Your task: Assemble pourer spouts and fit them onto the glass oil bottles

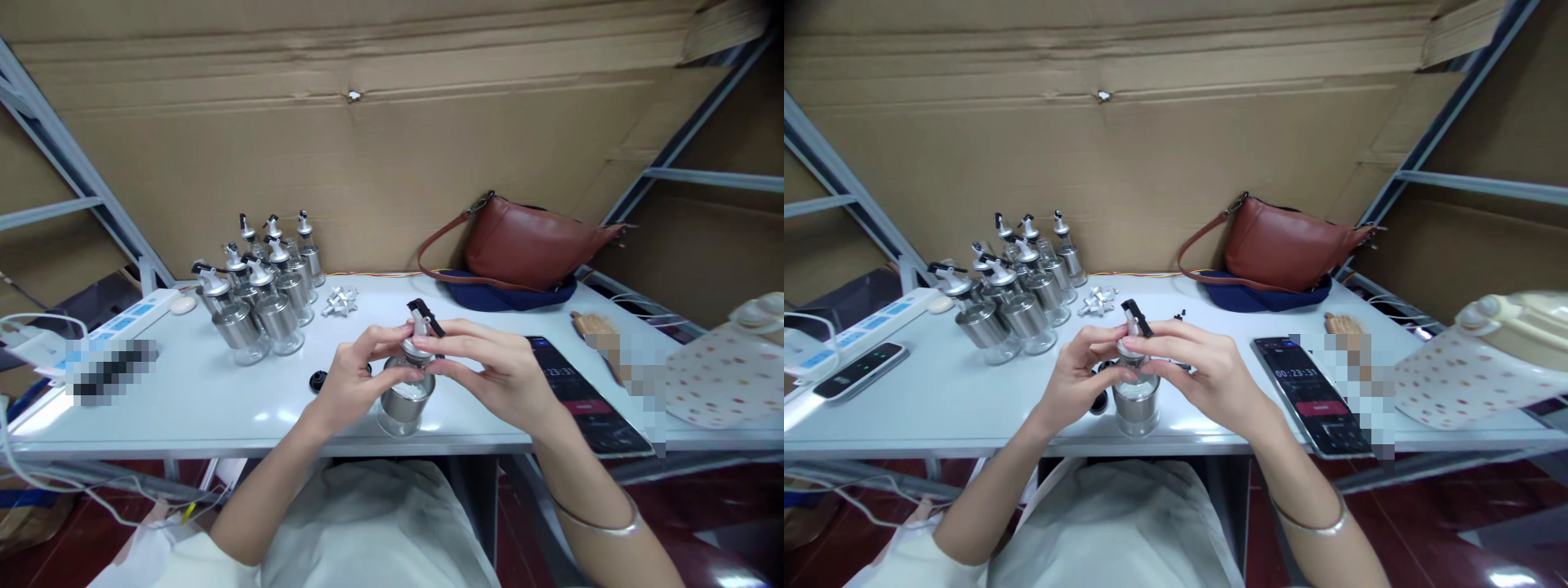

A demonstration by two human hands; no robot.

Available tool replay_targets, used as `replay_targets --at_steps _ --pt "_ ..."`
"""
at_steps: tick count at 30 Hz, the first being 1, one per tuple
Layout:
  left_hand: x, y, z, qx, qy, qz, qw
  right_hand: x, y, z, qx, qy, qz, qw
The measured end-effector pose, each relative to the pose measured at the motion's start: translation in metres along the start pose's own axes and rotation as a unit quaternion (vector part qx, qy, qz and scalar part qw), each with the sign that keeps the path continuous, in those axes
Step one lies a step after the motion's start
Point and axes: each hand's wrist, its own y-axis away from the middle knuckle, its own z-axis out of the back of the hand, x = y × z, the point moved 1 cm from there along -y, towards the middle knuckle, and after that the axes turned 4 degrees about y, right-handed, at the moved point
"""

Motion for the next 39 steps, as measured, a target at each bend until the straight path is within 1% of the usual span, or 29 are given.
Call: replay_targets --at_steps 9,16,25,28,30,32,34,37,39 --pt "0.002 0.001 0.001 0.006 -0.014 -0.014 1.0 0.0 0.002 -0.002 -0.008 0.001 0.015 1.0" --pt "0.003 0.001 0.0 -0.015 -0.016 -0.013 1.0 -0.001 0.003 -0.004 -0.009 0.003 0.012 1.0" --pt "0.001 0.002 -0.001 -0.018 -0.02 -0.021 0.999 0.003 0.003 -0.002 -0.012 0.031 0.056 0.998" --pt "0.004 0.004 -0.004 -0.016 -0.022 -0.032 0.999 0.004 0.006 -0.004 -0.015 0.049 0.067 0.996" --pt "0.007 0.004 -0.007 -0.036 -0.024 -0.048 0.998 0.004 0.008 -0.008 -0.029 0.069 0.067 0.995" --pt "0.007 0.005 -0.01 -0.068 -0.031 -0.064 0.995 0.005 0.007 -0.013 -0.055 0.081 0.066 0.993" --pt "0.002 0.004 -0.013 -0.104 -0.043 -0.083 0.99 0.007 0.005 -0.018 -0.077 0.063 0.057 0.993" --pt "-0.017 0.001 -0.006 -0.169 -0.048 -0.129 0.976 0.014 0.001 -0.021 -0.096 -0.001 0.04 0.995" --pt "-0.036 -0.001 0.009 -0.213 -0.035 -0.181 0.96 0.019 -0.001 -0.018 -0.112 -0.035 0.039 0.992"
